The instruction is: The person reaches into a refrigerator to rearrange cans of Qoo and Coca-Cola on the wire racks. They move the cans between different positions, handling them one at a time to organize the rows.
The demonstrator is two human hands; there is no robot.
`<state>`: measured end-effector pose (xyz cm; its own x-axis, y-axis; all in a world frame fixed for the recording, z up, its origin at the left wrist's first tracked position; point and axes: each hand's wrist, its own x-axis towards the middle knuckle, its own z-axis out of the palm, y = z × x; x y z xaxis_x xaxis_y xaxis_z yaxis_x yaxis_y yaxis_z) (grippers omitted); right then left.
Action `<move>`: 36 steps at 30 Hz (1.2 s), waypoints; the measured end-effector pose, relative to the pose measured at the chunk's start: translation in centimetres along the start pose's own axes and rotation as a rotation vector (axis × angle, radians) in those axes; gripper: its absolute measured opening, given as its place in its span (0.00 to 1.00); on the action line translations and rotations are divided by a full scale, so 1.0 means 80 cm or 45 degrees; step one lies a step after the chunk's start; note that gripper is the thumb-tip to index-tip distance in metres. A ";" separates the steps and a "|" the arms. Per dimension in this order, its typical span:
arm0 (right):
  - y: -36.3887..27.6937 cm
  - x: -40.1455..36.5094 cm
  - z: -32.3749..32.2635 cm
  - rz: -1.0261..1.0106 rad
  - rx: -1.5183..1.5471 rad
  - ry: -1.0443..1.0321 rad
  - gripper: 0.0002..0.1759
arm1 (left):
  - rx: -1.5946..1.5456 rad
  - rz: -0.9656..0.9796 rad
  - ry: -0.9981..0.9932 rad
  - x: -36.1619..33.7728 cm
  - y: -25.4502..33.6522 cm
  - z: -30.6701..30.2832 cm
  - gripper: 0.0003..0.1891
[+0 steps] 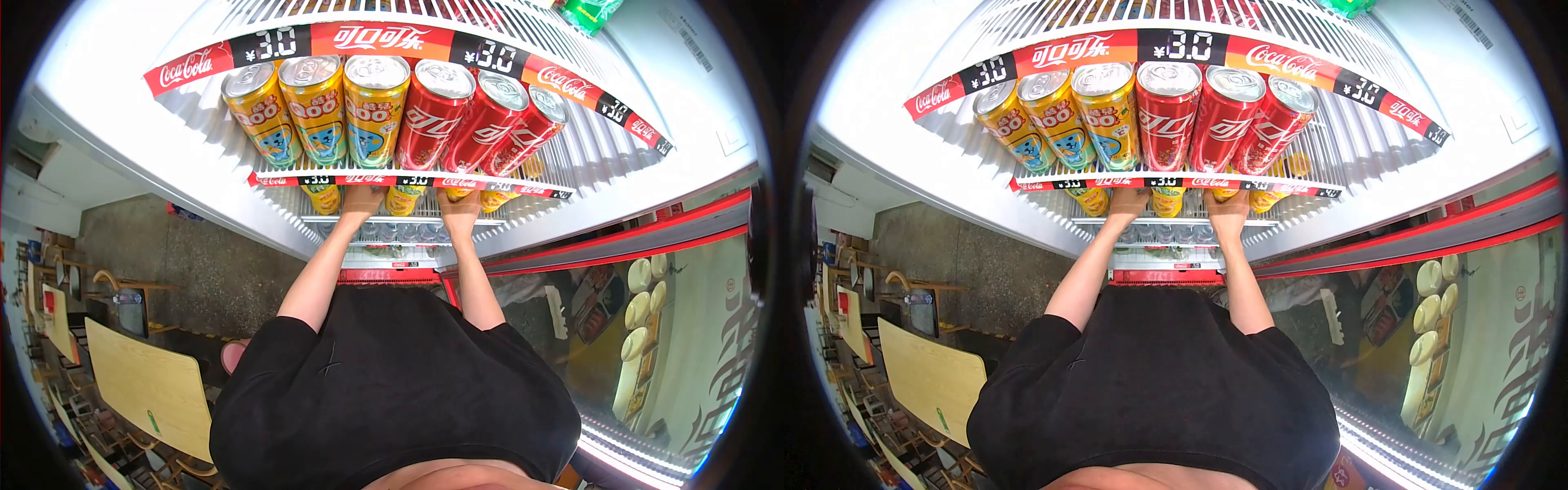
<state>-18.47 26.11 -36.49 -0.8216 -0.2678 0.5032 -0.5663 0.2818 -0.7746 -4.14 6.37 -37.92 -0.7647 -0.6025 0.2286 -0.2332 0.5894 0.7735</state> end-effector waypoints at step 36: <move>-0.003 0.001 -0.001 -0.062 0.009 0.010 0.35 | 0.057 0.096 0.130 -0.003 0.008 -0.003 0.20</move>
<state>-18.42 26.09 -36.19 -0.7938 -0.2741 0.5429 -0.6048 0.2619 -0.7521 -4.00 6.77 -37.35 -0.7166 -0.6056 0.3459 -0.2052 0.6571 0.7253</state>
